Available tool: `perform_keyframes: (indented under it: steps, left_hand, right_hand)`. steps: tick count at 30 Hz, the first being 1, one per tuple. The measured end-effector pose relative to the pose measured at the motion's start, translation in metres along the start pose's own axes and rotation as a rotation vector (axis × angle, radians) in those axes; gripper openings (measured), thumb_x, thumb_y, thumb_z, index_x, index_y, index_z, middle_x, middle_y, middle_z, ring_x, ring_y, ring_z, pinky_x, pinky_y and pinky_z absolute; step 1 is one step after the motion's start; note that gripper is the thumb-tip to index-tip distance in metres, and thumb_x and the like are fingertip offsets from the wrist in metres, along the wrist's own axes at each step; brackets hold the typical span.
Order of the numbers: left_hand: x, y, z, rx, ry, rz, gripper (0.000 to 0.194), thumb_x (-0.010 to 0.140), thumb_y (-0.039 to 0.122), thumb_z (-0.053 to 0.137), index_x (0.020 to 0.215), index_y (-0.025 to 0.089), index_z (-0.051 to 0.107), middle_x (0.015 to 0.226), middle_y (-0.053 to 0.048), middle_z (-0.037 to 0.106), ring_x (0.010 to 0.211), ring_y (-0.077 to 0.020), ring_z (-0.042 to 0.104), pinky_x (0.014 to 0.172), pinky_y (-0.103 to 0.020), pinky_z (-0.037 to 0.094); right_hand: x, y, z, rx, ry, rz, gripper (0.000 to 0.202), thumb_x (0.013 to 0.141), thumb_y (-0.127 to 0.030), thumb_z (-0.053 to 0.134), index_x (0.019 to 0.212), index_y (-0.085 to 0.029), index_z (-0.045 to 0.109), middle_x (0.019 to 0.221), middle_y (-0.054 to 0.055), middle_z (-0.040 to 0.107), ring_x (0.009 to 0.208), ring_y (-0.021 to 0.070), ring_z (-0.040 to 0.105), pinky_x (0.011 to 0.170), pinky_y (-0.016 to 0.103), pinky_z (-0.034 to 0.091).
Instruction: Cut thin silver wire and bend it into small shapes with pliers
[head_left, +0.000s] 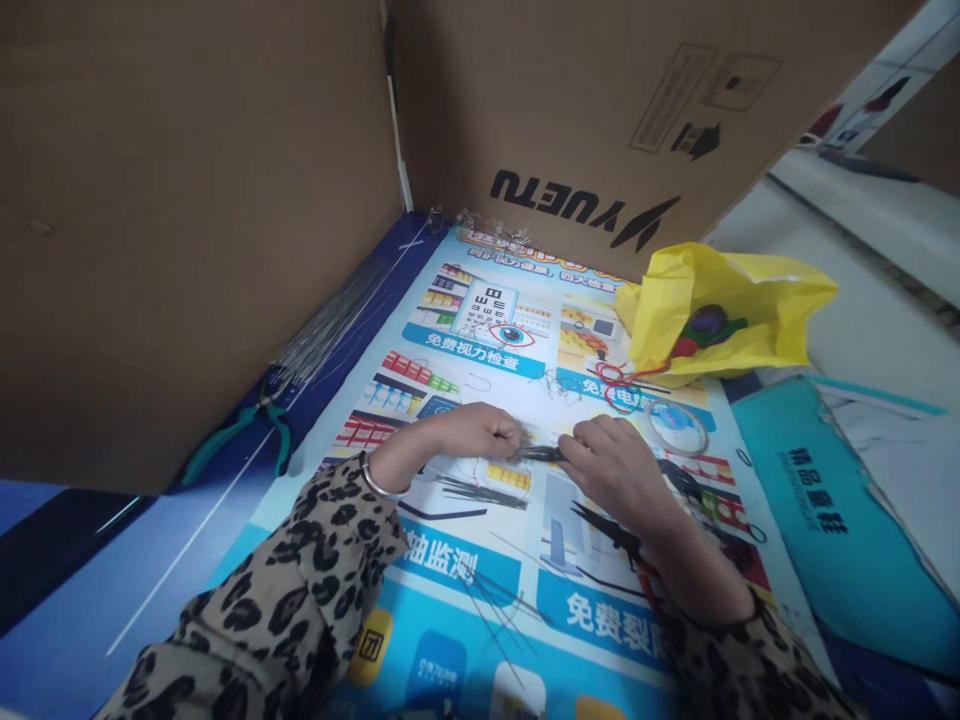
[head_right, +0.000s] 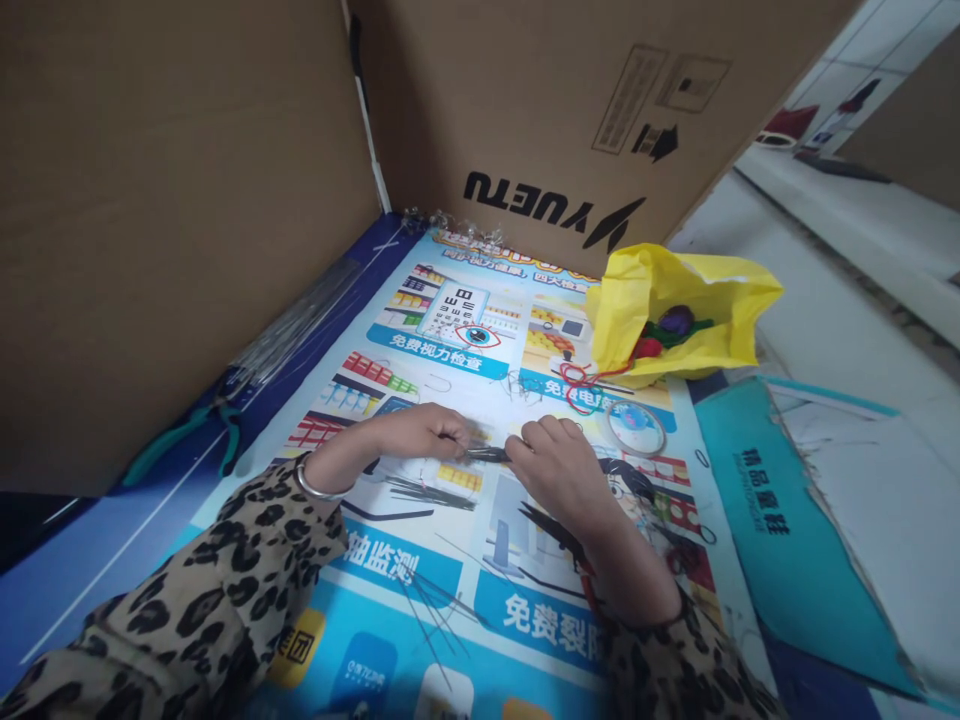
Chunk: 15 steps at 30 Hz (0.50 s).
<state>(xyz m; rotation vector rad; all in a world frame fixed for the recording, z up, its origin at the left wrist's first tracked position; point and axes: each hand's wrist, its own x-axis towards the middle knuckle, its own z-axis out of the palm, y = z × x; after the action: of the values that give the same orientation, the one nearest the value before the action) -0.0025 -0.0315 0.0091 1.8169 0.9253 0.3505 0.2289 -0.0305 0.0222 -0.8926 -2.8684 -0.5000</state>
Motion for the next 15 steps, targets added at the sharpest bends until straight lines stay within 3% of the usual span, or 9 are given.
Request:
perform_keyframes:
  steps: [15]
  left_hand:
    - [0.0002, -0.0009, -0.0023, 0.060, -0.047, -0.022, 0.011, 0.070, 0.022, 0.054, 0.073, 0.019, 0.064, 0.069, 0.004, 0.059, 0.066, -0.0098, 0.050, 0.061, -0.019, 0.035]
  right_hand:
    - [0.0007, -0.0053, 0.0040, -0.010, -0.019, -0.014, 0.007, 0.075, -0.023, 0.057, 0.068, -0.021, 0.055, 0.069, 0.004, 0.051, 0.073, 0.0191, 0.037, 0.064, 0.033, 0.020]
